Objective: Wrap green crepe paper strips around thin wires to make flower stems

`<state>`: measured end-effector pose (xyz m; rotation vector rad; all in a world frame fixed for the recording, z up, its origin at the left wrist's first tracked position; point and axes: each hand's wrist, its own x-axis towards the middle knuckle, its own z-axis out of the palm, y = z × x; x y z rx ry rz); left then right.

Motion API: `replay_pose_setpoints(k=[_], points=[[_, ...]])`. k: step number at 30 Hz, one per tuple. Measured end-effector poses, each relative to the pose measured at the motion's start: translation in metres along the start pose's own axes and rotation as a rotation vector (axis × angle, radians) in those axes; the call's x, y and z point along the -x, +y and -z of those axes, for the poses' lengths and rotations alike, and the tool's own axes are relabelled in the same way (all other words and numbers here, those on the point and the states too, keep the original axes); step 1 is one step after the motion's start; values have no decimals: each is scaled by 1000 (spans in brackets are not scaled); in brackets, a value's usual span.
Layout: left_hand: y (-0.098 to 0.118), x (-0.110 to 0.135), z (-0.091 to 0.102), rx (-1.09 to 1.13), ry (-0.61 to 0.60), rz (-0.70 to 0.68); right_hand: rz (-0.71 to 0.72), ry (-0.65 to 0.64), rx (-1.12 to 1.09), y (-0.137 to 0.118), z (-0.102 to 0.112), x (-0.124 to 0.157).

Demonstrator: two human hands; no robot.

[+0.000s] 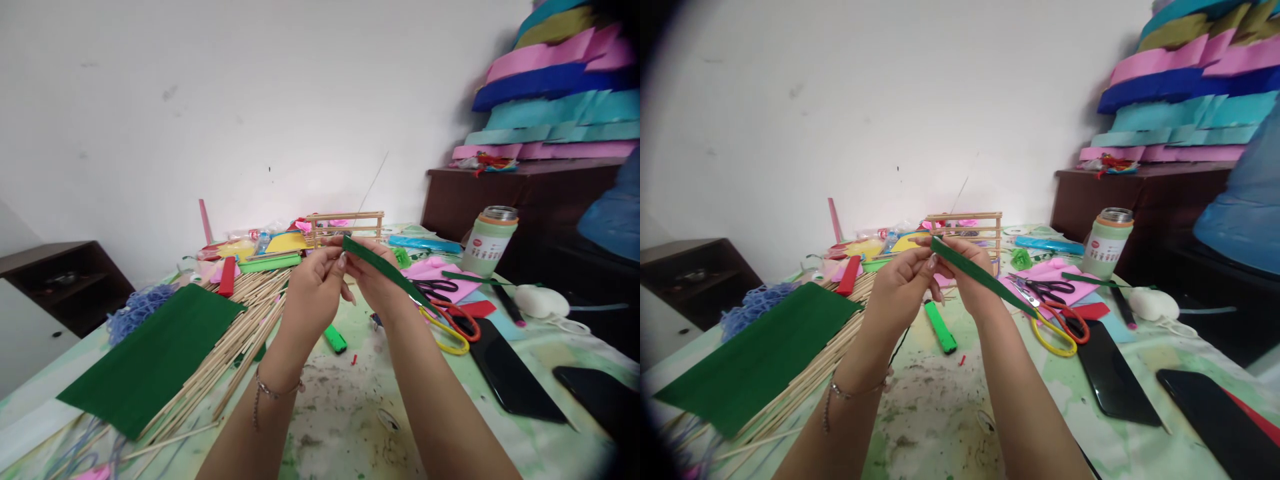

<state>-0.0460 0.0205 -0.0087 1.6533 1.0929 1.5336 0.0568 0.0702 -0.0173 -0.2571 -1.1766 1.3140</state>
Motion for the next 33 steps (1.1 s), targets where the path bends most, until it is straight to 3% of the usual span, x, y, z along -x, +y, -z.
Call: replay_pose_setpoints(k=[5,10,13,19,27,33], points=[[0,4,-4,-304,45,-70,-88,151,-69,-1,-3,-1],[-10,6,-9,-869,264,-297,-129,280,-205,2,-18,1],[-20,5,-13,-1058,375,-430,-93,373,-262,5,-25,3],[-21,5,-17,-1144,359,-555,-55,476,-176,12,-22,1],[-19,5,-12,-1158,369,-449,-2,388,-44,22,-16,-4],[-21,5,-8,-1245,388,-528,-11,371,70,28,-14,-3]])
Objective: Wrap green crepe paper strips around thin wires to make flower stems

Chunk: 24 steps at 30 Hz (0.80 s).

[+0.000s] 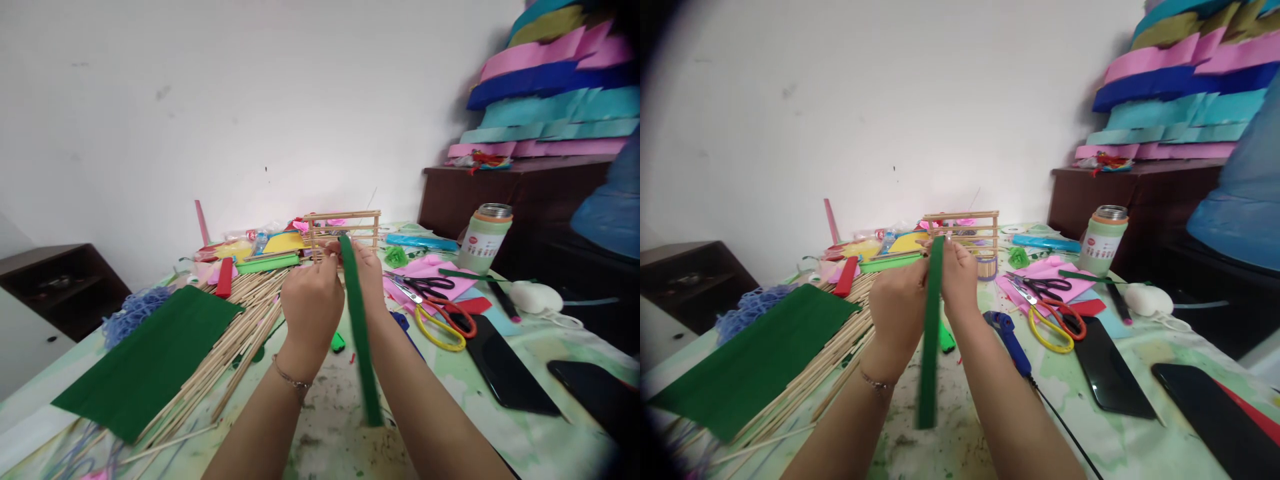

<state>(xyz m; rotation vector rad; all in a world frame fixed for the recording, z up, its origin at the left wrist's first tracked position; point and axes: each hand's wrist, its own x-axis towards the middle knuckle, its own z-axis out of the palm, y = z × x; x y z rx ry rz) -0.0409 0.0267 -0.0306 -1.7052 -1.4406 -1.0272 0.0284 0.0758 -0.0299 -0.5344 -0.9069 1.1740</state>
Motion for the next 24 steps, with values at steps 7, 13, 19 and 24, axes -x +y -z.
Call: replay_pose_setpoints(k=[7,13,19,24], points=[[1,-6,1,292,-191,237,-38,-36,-56,1,2,-4],[-16,-18,2,1147,-390,581,-107,-293,-101,-10,10,-4],[-24,-24,10,1223,-418,585,-89,-320,-150,-9,6,1],[-24,-24,11,1223,-417,616,-58,-380,-137,-6,11,-4]])
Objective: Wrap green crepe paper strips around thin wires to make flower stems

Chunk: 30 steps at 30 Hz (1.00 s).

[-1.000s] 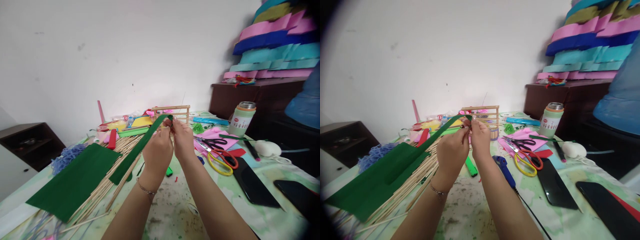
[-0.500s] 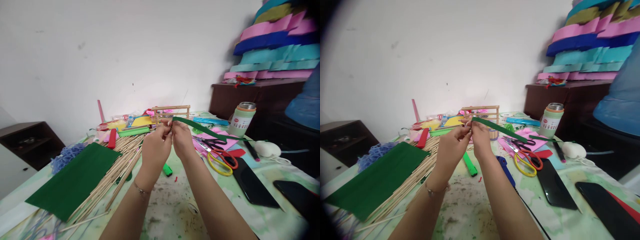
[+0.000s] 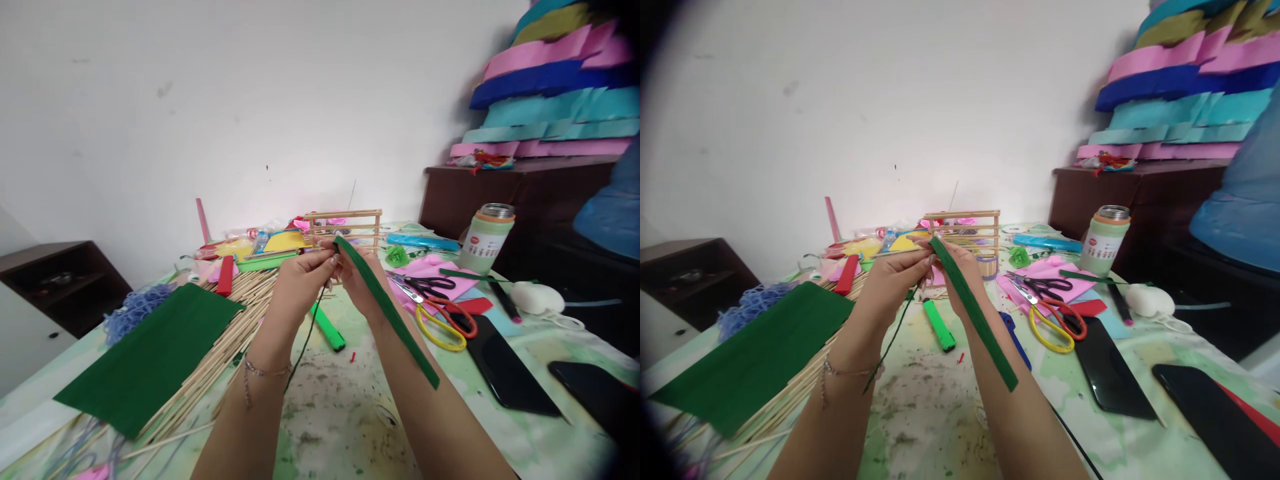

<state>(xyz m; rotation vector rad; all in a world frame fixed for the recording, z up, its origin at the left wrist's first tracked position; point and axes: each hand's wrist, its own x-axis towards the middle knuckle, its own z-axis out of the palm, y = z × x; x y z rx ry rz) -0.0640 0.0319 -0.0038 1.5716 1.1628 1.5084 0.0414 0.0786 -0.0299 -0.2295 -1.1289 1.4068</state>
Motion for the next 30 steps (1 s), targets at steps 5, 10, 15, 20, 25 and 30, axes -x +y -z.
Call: replay_pose_setpoints(k=[5,10,15,20,25,30], points=[[1,-1,0,120,-44,31,-77,-117,70,-12,11,1],[-3,0,1,54,-60,23,-65,-35,80,-17,11,2],[-3,5,-3,-425,17,-209,-32,178,35,-6,-2,-1],[-3,12,-14,-950,159,-410,67,362,45,10,-9,0],[-5,13,-16,-1174,252,-473,158,310,242,13,-6,1],[-7,13,-15,-1098,301,-531,98,251,130,12,-5,-2]])
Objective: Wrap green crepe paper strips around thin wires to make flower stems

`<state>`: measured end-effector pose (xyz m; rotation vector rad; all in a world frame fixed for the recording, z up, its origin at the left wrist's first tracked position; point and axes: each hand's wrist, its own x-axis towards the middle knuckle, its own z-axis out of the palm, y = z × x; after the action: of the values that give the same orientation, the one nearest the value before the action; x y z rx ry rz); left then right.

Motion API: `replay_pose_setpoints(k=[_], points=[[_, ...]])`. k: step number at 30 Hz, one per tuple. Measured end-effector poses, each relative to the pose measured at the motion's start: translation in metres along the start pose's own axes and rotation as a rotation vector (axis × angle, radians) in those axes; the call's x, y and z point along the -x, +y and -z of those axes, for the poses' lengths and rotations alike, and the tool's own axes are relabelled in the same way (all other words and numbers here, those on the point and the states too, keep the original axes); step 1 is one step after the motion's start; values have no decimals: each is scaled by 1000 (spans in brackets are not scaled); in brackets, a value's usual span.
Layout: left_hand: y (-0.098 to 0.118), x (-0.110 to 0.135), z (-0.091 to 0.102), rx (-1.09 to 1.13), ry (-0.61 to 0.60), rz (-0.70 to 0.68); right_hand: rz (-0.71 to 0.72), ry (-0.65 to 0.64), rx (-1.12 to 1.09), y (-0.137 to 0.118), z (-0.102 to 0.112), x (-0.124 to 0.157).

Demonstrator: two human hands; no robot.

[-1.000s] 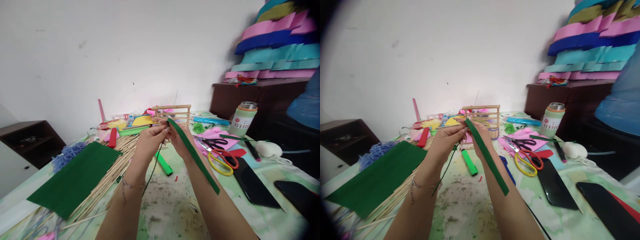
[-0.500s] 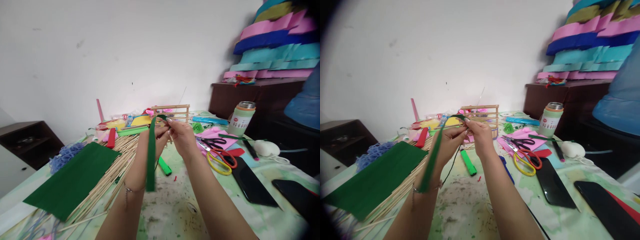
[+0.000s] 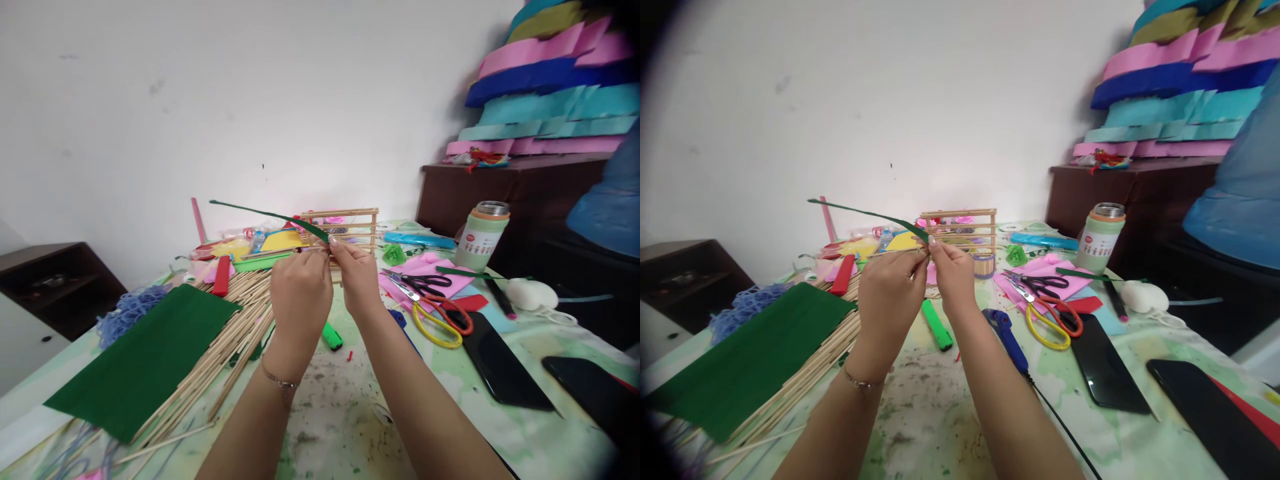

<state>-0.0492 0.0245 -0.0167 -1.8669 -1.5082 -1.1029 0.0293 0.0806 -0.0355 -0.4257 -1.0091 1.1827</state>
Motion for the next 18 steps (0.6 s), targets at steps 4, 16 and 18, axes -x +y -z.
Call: replay_pose_setpoints(k=[4,16,18], points=[[-6,-5,-2,328,-94,212,-50,-62,-155,1,1,-2],[-18,-9,-3,513,-333,284,-59,4,-124,3,-1,-1],[-15,-8,-3,333,-285,211,-20,87,-48,8,-2,0]])
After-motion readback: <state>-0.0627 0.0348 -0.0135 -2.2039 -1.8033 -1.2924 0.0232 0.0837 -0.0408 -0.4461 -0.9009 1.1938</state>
